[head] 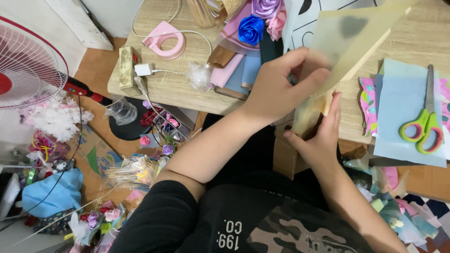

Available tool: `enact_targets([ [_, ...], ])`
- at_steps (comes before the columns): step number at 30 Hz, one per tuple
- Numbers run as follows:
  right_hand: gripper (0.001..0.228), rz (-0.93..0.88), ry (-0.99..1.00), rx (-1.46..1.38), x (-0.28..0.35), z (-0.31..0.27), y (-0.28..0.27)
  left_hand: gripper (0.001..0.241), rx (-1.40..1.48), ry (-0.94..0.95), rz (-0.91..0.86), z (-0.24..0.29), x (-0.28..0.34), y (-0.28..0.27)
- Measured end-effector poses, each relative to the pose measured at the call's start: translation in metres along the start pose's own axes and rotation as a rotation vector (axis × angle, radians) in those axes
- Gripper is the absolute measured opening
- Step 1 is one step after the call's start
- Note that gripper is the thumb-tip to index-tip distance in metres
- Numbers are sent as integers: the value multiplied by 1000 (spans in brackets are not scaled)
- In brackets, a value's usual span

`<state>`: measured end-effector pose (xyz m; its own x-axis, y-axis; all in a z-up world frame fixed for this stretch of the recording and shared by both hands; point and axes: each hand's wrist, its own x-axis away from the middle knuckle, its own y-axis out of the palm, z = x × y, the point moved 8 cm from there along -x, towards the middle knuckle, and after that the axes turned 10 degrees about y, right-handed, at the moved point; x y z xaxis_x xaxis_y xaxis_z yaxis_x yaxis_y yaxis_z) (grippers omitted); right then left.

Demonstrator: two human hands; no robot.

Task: The person folds a light blue sheet of paper and places it on a table. They then pick up a brown paper bag containing artificial flowers and wrap it with a translucent sheet, securing it with tape.

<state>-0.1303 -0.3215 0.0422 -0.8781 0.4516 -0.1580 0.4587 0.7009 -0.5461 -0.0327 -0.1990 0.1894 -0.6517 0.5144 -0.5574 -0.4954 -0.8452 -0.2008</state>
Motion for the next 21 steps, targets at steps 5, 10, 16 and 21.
enact_targets([
  [5, 126, 176, -374, -144, 12, -21, -19, 27, 46, 46, 78, 1, 1, -1],
  [10, 73, 457, -520, -6, 17, -50, -65, 29, 93, -17, 84, -7, 4, -2],
  [16, 14, 651, -875, 178, 24, -89, -99, 30, 159, -30, 52, -11, 10, 0],
  [21, 13, 656, -922, 286, 15, -106, -101, 28, 158, -80, 23, -15, 17, 5],
])
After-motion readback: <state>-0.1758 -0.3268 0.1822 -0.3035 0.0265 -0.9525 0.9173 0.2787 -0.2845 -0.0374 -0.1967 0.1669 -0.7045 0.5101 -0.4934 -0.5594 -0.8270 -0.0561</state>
